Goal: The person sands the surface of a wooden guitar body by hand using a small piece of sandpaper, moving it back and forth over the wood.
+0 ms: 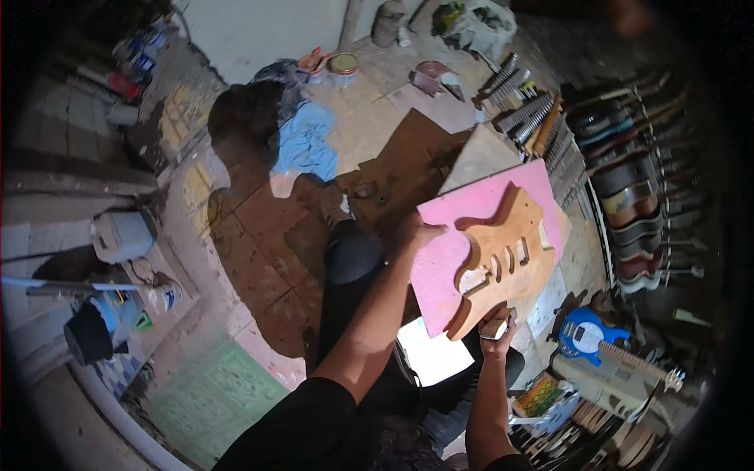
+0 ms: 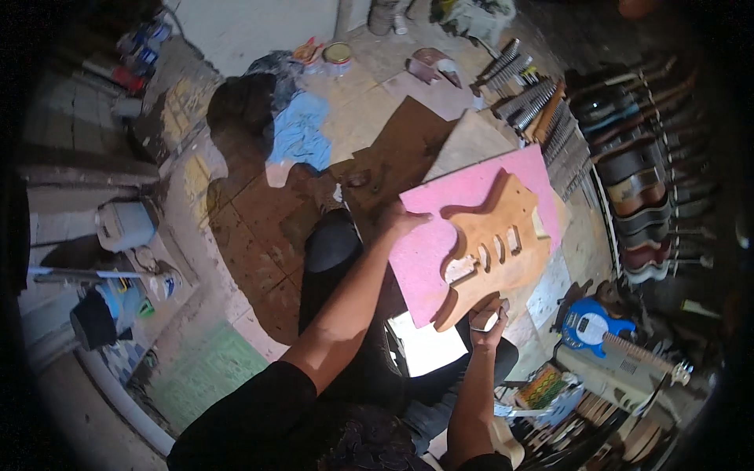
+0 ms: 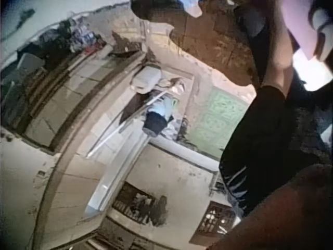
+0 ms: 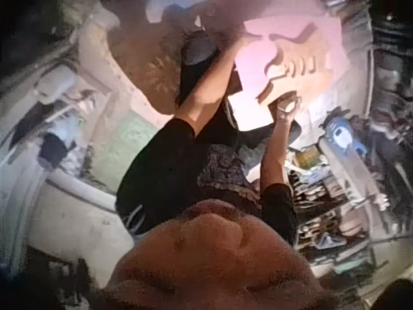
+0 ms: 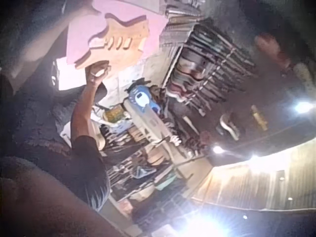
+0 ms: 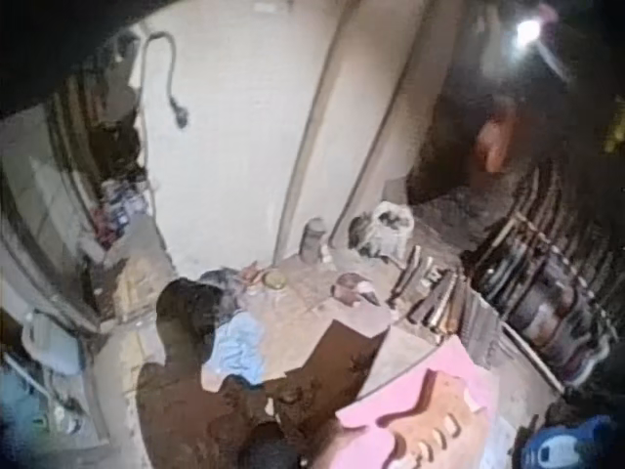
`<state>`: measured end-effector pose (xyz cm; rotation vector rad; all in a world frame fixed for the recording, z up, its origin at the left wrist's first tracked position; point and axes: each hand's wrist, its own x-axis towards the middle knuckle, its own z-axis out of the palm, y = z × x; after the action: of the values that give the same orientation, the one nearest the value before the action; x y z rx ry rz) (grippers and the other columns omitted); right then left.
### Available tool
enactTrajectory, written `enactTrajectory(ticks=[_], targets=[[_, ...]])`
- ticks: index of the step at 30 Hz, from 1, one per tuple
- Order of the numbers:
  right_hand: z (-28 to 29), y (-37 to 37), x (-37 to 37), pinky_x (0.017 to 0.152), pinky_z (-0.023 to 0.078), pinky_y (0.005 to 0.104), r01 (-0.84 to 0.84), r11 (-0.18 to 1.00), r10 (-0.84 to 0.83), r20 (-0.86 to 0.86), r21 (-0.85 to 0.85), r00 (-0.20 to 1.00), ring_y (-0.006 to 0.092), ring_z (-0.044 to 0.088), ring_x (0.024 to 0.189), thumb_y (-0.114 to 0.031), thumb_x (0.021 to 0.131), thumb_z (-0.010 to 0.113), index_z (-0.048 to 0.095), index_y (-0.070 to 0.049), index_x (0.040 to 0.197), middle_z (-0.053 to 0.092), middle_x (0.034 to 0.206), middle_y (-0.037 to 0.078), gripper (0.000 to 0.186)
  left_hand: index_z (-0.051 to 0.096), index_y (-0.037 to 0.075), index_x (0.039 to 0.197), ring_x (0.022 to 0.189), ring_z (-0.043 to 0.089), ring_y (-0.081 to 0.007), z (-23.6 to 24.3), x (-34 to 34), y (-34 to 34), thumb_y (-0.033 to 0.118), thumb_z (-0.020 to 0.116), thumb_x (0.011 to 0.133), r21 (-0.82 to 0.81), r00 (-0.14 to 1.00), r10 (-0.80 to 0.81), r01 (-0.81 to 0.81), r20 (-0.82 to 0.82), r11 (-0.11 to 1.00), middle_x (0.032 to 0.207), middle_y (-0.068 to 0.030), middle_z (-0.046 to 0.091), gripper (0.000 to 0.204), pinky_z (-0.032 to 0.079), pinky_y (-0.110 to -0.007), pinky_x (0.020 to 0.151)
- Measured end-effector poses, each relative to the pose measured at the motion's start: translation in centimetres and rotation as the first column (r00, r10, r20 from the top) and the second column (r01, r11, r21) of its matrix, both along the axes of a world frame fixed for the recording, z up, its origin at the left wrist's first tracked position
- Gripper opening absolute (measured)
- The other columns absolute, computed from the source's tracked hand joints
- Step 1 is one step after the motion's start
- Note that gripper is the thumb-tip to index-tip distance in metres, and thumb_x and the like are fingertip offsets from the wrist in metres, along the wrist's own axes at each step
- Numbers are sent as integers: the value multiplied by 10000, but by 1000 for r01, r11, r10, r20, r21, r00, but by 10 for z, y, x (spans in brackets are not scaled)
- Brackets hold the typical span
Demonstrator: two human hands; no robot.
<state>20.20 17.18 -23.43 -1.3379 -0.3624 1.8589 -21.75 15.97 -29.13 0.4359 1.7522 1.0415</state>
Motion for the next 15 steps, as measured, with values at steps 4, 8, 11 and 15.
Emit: enactTrajectory(ticks=[4, 8, 11, 15], targets=[[11, -4, -48, 999, 572, 492, -51, 997, 55, 72, -57, 996, 267, 689, 1147, -583, 987, 678, 668, -171, 1314, 716, 1272, 36, 526, 652, 57, 1379, 1172, 729, -378, -19, -7, -24, 512, 979, 650, 70, 989, 130, -126, -64, 990, 1261, -214, 750, 919, 568, -445, 1006], [11, 1, -43, 990, 587, 471, -43, 995, 46, 38, -85, 998, 260, 698, 1131, -583, 971, 696, 689, -173, 1288, 734, 1224, 19, 518, 597, 62, 1438, 1226, 701, -392, -3, -5, -22, 524, 978, 638, -98, 989, 105, -115, -109, 988, 1347, -220, 709, 999, 557, -451, 1044], [10, 4, -41, 1001, 584, 473, 14, 991, -6, 60, -131, 998, 271, 696, 1146, -587, 965, 688, 692, -178, 1298, 737, 1234, 21, 527, 592, 60, 1442, 1223, 702, -389, 11, -2, -26, 527, 980, 633, -100, 987, 121, -131, -105, 986, 1350, -217, 709, 1012, 555, -451, 1052], [10, 14, -28, 1033, 566, 489, 2, 986, 1, 16, -168, 1000, 299, 681, 1198, -621, 956, 650, 668, -181, 1360, 719, 1317, 40, 598, 648, 51, 1377, 1126, 749, -344, 25, 0, -38, 445, 993, 662, -44, 990, 142, -142, -1, 989, 1242, -183, 764, 885, 574, -418, 1004]])
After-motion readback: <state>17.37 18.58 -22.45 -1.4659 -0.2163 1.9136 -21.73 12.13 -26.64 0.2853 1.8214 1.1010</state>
